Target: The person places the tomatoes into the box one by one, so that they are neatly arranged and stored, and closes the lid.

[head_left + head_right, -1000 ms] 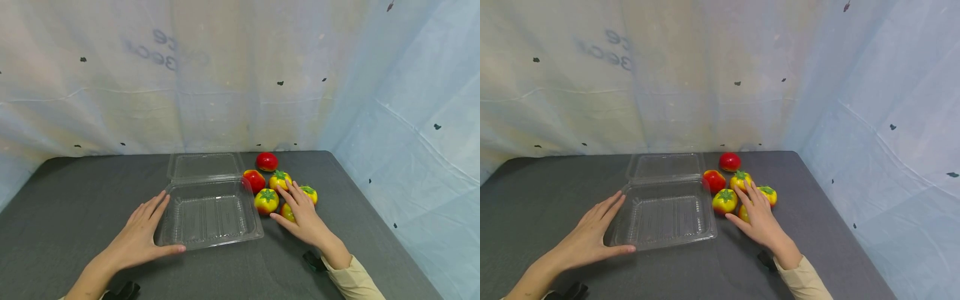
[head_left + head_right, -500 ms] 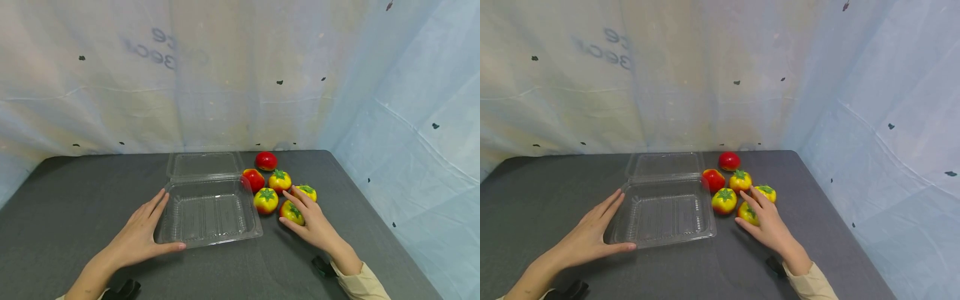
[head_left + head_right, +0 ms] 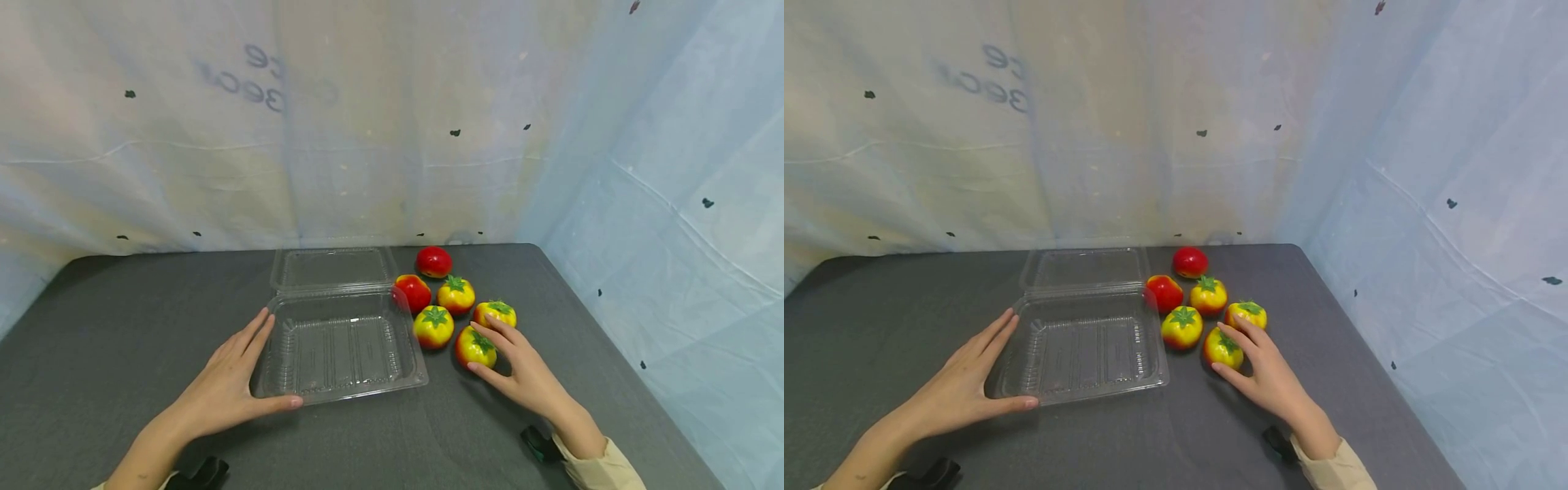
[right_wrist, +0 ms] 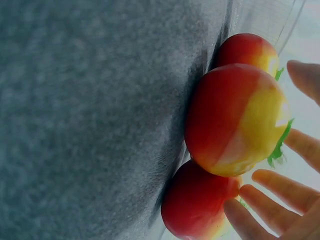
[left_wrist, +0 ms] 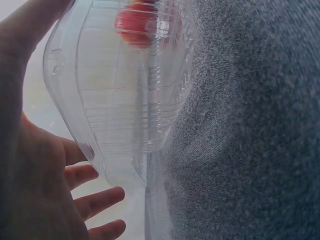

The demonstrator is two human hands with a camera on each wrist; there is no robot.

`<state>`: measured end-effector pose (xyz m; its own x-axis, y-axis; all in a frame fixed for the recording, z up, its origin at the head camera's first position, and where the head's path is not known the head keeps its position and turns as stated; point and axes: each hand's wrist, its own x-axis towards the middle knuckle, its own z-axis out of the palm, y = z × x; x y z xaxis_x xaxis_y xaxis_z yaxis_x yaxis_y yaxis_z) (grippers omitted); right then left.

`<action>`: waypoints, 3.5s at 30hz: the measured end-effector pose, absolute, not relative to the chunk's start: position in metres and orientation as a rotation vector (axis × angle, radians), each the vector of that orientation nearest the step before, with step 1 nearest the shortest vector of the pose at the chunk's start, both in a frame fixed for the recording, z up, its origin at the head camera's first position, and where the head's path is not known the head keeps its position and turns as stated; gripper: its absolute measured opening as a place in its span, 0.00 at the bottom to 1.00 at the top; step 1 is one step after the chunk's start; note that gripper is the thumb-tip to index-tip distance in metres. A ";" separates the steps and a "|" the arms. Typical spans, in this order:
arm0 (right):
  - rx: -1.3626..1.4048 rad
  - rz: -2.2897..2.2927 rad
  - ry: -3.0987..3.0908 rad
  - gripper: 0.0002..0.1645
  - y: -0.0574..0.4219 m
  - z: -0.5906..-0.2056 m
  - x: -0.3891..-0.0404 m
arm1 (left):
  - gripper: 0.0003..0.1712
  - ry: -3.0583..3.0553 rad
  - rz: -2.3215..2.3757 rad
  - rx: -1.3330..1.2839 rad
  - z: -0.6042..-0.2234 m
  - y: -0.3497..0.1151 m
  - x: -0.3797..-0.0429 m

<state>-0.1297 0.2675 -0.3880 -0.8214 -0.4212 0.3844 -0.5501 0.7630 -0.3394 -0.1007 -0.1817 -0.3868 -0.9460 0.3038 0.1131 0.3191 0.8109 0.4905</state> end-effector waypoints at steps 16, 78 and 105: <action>0.782 0.639 -2.663 0.35 0.271 -0.392 -0.128 | 0.71 -2.962 -0.813 -0.500 -0.386 -0.181 -0.099; 0.932 0.714 -2.517 0.47 0.232 -0.361 -0.146 | 0.71 -2.968 -0.778 -0.495 -0.388 -0.181 -0.098; 1.118 0.734 -2.473 0.44 0.189 -0.346 -0.164 | 0.72 -2.973 -0.769 -0.484 -0.388 -0.181 -0.097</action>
